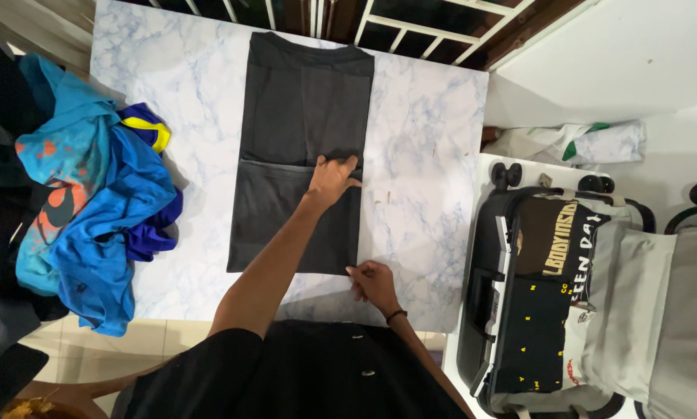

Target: The person folds a black t-shirt by hand on a table and places it into a suitcase.

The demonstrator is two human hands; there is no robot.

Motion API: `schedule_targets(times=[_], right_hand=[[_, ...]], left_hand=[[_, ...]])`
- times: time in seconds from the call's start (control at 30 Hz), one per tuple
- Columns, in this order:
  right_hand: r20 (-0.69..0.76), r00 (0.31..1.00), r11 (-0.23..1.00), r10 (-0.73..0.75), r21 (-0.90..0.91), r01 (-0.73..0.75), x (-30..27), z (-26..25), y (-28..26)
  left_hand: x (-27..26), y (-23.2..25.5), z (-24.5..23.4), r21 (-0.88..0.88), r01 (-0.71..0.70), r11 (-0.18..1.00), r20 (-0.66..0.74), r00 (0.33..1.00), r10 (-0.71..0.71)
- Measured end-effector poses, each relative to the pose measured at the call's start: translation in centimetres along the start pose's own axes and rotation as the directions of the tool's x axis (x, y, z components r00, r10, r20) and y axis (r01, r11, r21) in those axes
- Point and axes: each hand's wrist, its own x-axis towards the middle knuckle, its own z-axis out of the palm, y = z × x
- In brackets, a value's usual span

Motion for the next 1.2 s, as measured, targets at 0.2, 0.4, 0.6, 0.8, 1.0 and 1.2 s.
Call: schedule_targets(times=[0.2,0.4,0.6,0.8,1.0,1.2], right_hand=[[-0.032,0.997,0.984,-0.072,-0.168,0.066,0.1,0.1,-0.3],[-0.052,0.998,0.981,-0.043,-0.193,0.032,0.2,-0.1,0.5],[-0.298,0.876,0.919,-0.38,-0.228,0.321,2.6,-1.5,-0.1],[-0.249,0.711,0.732,-0.658,-0.434,0.525,10.8,-1.4,-7.2],[0.145,0.555,0.281,-0.819,-0.742,0.609,13.8,0.9,-14.9],[0.275,0.824,0.345,-0.496,-0.808,0.477,16.6,2.2,-16.5]], left_hand=[[0.4,1.2,-1.2,0.073,0.081,0.994,0.026,0.996,-0.083],[-2.3,3.9,-6.1,0.061,-0.055,0.997,-0.351,0.934,0.073],[-8.8,-0.9,-10.2,-0.196,0.3,0.934,-0.575,0.736,-0.357],[-11.3,-8.6,-11.8,-0.298,0.348,0.889,-0.517,0.723,-0.457],[-9.4,-10.4,-12.9,-0.276,0.382,0.882,-0.322,0.828,-0.459],[-9.2,-13.8,-12.5,-0.454,0.294,0.841,-0.206,0.884,-0.42]])
